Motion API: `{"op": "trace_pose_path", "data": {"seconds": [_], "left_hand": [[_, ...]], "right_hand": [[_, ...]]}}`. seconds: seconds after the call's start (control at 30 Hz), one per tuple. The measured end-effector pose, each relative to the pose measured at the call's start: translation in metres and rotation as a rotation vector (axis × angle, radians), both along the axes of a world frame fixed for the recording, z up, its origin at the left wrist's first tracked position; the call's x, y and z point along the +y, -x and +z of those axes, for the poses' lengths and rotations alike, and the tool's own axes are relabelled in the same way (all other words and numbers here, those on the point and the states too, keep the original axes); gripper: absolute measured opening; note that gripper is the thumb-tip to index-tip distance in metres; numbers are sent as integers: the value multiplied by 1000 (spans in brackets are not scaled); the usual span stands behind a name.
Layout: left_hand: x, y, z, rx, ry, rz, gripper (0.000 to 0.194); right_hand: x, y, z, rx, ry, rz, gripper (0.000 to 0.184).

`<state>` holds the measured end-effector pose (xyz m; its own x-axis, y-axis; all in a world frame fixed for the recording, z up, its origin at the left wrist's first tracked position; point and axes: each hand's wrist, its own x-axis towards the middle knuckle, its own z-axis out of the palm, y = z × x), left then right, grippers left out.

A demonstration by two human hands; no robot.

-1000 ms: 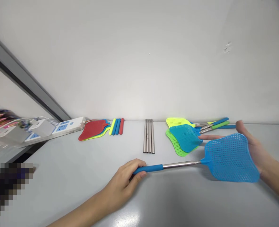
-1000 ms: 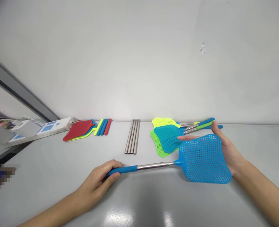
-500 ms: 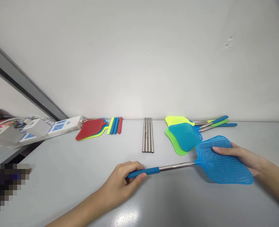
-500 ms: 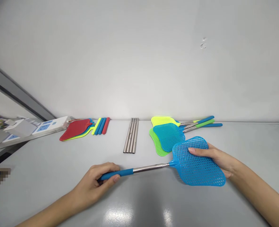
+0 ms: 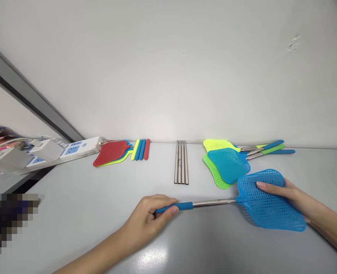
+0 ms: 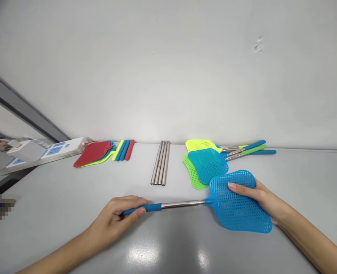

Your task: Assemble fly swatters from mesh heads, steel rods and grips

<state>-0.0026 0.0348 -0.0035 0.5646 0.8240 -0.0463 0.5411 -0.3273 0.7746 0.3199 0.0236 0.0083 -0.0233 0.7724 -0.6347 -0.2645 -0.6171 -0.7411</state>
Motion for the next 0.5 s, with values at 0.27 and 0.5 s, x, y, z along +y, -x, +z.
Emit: {"op": "trace_pose_path", "data": {"seconds": [0.27,0.5], "left_hand": [[-4,-2,0,10,-36,-16,30],[-3,-3,-3,22,-85,26,29]], "right_hand": [[0,-1,-3,4,-1,20,19],[1,0,-2,-8,-1,33,37]]}}
